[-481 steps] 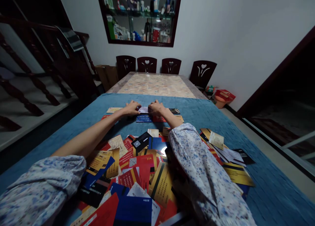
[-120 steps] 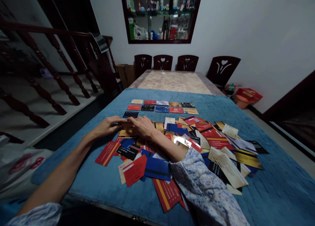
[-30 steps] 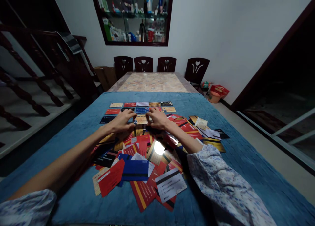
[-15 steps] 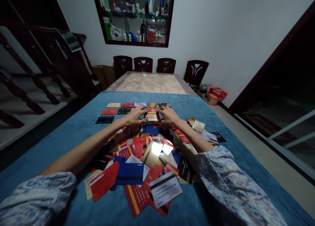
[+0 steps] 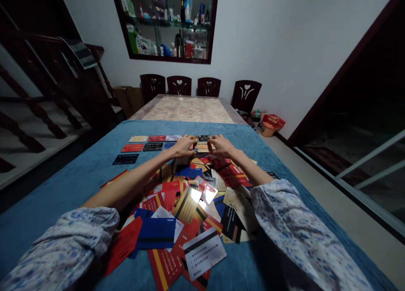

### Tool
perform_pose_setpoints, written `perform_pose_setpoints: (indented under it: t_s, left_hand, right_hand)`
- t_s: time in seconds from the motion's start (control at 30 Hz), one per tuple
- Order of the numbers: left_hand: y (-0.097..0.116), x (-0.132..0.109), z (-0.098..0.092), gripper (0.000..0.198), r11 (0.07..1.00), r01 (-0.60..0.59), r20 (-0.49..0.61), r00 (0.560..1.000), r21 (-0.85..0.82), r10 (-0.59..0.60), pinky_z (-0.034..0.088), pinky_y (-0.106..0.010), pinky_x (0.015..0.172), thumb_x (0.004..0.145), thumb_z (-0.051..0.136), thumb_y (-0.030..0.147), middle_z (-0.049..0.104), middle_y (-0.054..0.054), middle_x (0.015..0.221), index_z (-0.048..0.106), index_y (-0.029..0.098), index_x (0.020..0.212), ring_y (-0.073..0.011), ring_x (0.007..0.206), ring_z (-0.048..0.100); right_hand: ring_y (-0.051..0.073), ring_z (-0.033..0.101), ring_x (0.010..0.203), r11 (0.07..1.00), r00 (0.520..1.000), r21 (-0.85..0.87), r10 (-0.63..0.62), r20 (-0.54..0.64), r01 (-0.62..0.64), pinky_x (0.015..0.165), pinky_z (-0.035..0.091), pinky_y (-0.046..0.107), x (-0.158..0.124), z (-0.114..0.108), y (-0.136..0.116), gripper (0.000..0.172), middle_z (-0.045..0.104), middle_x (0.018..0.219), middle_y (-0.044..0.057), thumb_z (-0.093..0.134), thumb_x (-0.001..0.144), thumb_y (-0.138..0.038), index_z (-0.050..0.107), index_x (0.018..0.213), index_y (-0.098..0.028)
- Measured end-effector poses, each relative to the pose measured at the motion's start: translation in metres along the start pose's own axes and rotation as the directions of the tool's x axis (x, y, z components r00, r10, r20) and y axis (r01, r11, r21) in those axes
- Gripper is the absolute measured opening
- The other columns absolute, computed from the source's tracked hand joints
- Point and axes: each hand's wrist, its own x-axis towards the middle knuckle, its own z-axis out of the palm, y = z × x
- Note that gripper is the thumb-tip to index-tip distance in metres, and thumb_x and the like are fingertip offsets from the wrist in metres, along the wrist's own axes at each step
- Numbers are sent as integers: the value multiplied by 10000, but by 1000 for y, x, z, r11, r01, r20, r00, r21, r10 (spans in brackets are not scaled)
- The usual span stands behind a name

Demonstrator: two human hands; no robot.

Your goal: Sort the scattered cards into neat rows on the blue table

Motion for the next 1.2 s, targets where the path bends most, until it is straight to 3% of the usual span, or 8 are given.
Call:
perform_pose_setpoints:
  t_s: [0.57,0.87,1.2]
  left_hand:
    - [6,45,16,216,999,35,-26,999,-7,-35,398,-571,961,775,609,244,642,-158,1198,712,170,949,-395,1254,419]
    - [2,57,27,185,998,66,0,998,-5,-66,403,-586,945,738,601,180,673,-160,1154,711,175,887,-392,1251,431]
    - [0,66,28,311,997,78,52,996,-5,-77,404,-559,948,709,606,197,701,-138,1093,734,210,991,-371,1239,418]
  right_hand:
    - [256,593,1098,996,994,-55,80,77,-76,961,409,316,37,25,46,363,699,1128,123,614,849,-271,690,1193,-184]
    - [267,643,1099,991,985,-116,87,147,-71,933,431,300,46,30,44,364,732,1155,124,592,848,-245,703,1188,-176]
    - [233,683,1016,991,969,-52,132,210,-124,801,476,235,50,26,44,392,744,1154,105,605,813,-229,741,1178,-186]
